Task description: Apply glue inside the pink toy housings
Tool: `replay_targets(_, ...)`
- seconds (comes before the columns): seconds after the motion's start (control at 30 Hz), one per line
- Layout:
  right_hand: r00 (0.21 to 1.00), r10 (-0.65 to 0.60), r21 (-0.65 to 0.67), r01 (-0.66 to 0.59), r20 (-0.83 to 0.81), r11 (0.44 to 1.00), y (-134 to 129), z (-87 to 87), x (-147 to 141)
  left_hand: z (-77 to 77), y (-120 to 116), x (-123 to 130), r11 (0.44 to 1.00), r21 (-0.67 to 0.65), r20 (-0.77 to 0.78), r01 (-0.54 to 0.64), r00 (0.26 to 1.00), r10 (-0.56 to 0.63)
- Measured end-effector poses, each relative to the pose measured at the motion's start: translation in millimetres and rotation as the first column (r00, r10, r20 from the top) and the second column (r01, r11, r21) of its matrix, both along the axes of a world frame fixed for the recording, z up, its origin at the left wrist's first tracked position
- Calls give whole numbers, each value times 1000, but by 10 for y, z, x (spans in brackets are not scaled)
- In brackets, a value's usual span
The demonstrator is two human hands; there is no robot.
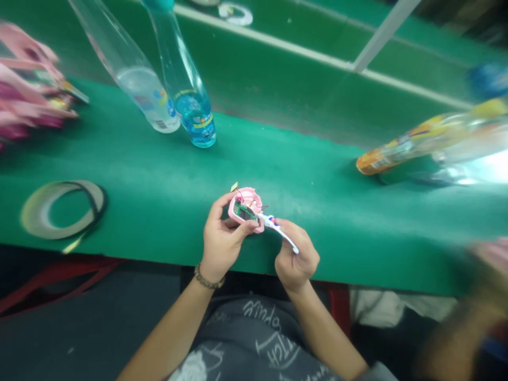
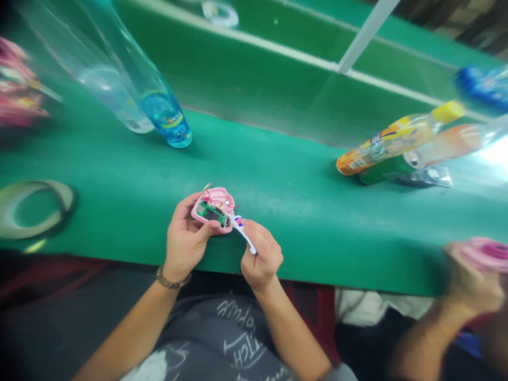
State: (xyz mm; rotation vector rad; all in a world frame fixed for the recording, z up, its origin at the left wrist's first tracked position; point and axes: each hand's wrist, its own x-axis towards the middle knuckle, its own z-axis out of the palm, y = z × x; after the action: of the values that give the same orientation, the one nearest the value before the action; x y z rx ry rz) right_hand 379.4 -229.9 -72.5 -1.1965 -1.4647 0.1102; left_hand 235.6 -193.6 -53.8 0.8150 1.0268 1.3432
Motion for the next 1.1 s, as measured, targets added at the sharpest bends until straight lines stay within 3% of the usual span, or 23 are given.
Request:
replay_targets(0.33,992,-26,50,20,124,999,-15,-28,4,-1,5,-3,999,35,-37,-7,999,8)
replay_targets(0.63,981,-163,-11,163,-107,987,-4,5,31,-51,4,-38,998,60,-7,3,1000,-3)
replay_targets(0.83,998,-4,23,5,-65,1000,29,20,-18,-38,9,-52,997,69,7,18,1000,-18)
replay_targets(1.1,994,53,85,-61,97,995,30,29,-32,-101,12,-20,999,43,16,3,1000,-4)
